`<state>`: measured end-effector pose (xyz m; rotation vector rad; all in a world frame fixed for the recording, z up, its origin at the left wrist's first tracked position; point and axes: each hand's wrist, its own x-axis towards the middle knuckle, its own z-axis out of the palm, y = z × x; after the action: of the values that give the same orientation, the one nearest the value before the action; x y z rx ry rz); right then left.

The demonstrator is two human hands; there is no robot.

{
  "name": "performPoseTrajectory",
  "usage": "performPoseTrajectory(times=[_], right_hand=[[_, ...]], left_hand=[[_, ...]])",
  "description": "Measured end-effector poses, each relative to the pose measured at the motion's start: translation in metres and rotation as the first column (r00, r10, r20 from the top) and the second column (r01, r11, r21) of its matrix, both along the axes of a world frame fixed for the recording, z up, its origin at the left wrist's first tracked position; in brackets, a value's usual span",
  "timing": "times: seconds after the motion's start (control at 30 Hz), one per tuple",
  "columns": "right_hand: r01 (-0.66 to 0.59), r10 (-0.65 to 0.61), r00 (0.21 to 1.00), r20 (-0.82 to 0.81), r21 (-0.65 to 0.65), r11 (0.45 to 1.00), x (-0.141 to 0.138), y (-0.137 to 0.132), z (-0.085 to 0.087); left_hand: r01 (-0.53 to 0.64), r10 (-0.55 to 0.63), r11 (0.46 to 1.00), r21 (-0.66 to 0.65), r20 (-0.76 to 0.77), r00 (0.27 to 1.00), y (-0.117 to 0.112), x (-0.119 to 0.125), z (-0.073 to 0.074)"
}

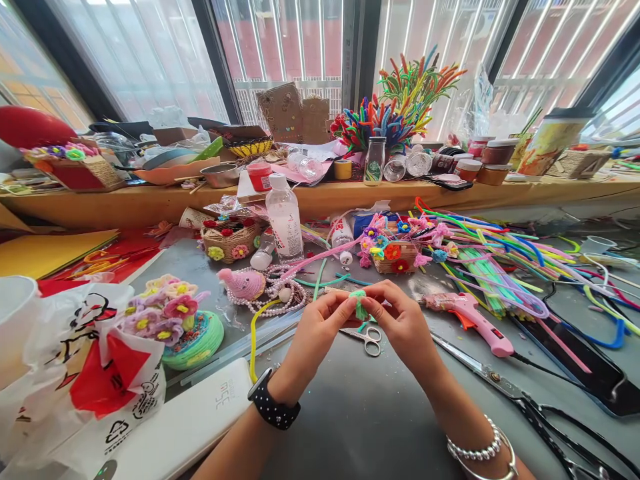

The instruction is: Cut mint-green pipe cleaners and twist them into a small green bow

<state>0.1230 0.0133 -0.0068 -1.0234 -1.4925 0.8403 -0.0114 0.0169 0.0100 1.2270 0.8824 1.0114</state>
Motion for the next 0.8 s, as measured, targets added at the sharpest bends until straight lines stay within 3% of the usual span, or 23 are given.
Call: performPoseTrajectory(times=[0.23,0.47,0.57,0.7,0.8], right_hand=[[-0.049,0.025,0.984,-0.177,-0.134,0.990,-0.001,-0.001,-0.001],[-0.095,0.074,0.988,-0.138,-0.153,0.984,0.003,-0.002,0.003],[-0.112,0.100,0.991,-0.095,-0.139,0.984,0.005,-0.002,0.005],[-0.091,0.086,0.996,-0.040,-0.146,0.985,0.008,-0.001,0.006],[-0.100,0.099,0.995,-0.014,-0.173,0.980,0.009,0.000,0.006]], left_hand=[[0.064,-0.051,0.992,-0.107,0.126,0.991,0.000,-0.001,-0.002],[0.113,-0.099,0.987,-0.114,0.116,0.988,0.000,-0.004,-0.001],[0.124,-0.123,0.990,-0.069,0.027,0.992,0.001,-0.005,0.001],[0.080,-0.070,0.996,0.040,-0.202,0.977,0.004,-0.009,0.002],[0.091,-0.051,0.988,0.126,-0.292,0.955,0.005,-0.011,0.003]])
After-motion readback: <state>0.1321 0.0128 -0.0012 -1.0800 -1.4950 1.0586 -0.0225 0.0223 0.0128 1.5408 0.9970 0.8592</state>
